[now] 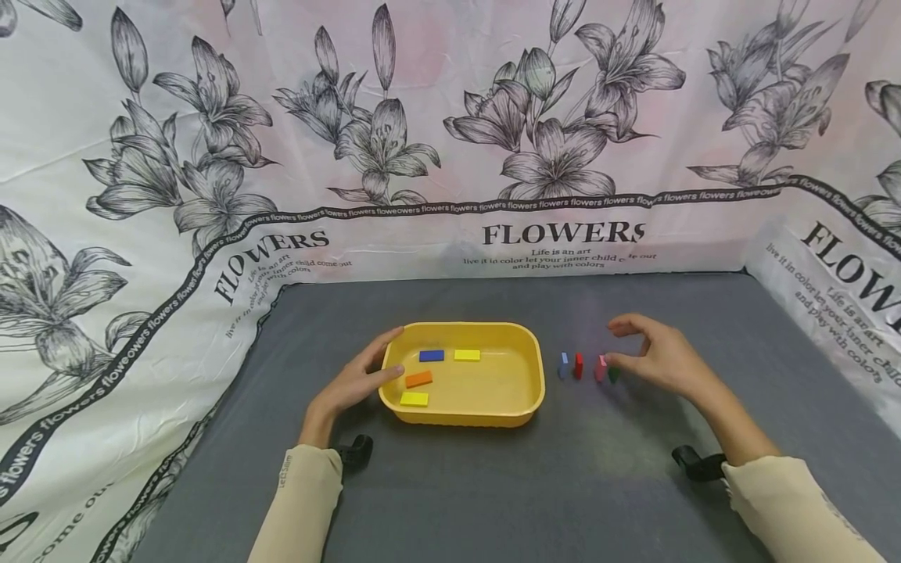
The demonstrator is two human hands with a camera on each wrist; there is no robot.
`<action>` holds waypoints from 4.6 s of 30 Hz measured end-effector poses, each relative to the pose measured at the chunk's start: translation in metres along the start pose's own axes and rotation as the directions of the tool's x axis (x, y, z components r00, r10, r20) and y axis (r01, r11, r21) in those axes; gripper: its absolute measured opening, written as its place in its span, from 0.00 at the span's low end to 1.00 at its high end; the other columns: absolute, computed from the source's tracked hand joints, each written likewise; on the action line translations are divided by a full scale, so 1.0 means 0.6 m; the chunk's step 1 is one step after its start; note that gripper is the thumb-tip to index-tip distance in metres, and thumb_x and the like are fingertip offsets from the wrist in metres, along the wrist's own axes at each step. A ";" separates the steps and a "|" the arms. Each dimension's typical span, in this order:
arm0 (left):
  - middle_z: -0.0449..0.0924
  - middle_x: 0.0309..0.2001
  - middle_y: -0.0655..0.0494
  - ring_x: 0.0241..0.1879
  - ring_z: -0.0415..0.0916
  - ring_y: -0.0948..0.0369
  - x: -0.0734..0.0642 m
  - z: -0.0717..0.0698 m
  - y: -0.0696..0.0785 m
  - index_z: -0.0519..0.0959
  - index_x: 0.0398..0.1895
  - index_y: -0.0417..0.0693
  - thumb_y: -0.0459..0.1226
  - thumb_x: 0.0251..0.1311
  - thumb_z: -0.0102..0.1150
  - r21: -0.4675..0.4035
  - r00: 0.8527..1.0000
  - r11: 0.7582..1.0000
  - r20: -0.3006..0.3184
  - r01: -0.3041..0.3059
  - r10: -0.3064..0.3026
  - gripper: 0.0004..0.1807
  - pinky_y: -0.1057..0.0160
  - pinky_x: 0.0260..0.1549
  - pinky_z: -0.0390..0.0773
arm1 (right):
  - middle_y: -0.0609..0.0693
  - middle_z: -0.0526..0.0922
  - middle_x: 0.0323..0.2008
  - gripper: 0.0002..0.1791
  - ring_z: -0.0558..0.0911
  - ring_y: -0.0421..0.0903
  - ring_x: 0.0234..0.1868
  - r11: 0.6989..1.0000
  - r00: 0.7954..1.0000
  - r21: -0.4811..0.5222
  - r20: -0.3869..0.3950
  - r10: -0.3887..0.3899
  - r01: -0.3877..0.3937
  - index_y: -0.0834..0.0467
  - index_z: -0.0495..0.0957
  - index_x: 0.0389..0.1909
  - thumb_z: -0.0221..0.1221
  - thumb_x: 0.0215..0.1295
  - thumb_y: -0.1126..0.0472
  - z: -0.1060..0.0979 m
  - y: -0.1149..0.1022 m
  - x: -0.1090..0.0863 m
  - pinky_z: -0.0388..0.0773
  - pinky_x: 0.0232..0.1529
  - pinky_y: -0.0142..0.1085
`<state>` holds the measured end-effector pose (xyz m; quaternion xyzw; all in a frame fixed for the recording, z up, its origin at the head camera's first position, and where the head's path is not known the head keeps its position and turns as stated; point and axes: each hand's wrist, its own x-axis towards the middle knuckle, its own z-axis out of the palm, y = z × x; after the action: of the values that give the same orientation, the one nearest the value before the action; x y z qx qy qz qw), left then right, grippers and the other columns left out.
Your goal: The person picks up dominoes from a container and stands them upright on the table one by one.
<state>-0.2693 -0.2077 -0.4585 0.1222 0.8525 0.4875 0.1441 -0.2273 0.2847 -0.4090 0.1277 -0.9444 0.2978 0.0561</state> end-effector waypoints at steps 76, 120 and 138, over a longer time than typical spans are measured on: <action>0.50 0.83 0.57 0.80 0.50 0.43 0.004 0.002 0.002 0.55 0.80 0.72 0.45 0.69 0.59 0.012 1.000 1.000 -0.008 -0.019 0.019 0.39 0.30 0.75 0.48 | 0.52 0.84 0.49 0.16 0.81 0.49 0.45 0.906 0.966 -0.369 0.226 -0.127 0.206 0.52 0.83 0.57 0.56 0.73 0.65 0.249 -0.244 0.141 0.82 0.42 0.42; 0.53 0.82 0.57 0.80 0.53 0.45 -0.002 0.003 0.000 0.56 0.79 0.77 0.47 0.70 0.60 0.018 0.999 0.999 -0.008 -0.041 0.041 0.38 0.31 0.74 0.50 | 0.44 0.84 0.35 0.08 0.78 0.42 0.34 0.895 0.916 -0.296 0.326 -0.233 0.333 0.49 0.85 0.45 0.64 0.66 0.59 0.230 -0.228 0.150 0.77 0.35 0.37; 0.53 0.82 0.57 0.80 0.52 0.45 -0.001 0.001 -0.003 0.56 0.79 0.76 0.47 0.70 0.59 0.010 1.000 0.999 -0.004 -0.031 0.031 0.38 0.32 0.75 0.51 | 0.51 0.89 0.40 0.16 0.82 0.45 0.33 0.957 0.948 0.140 0.158 -0.275 0.254 0.57 0.83 0.53 0.65 0.66 0.59 0.163 -0.186 0.132 0.80 0.37 0.38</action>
<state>-0.2687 -0.2082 -0.4603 0.1351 0.8531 0.4858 0.1341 -0.2758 0.1235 -0.4129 0.2821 -0.9007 0.3304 0.0042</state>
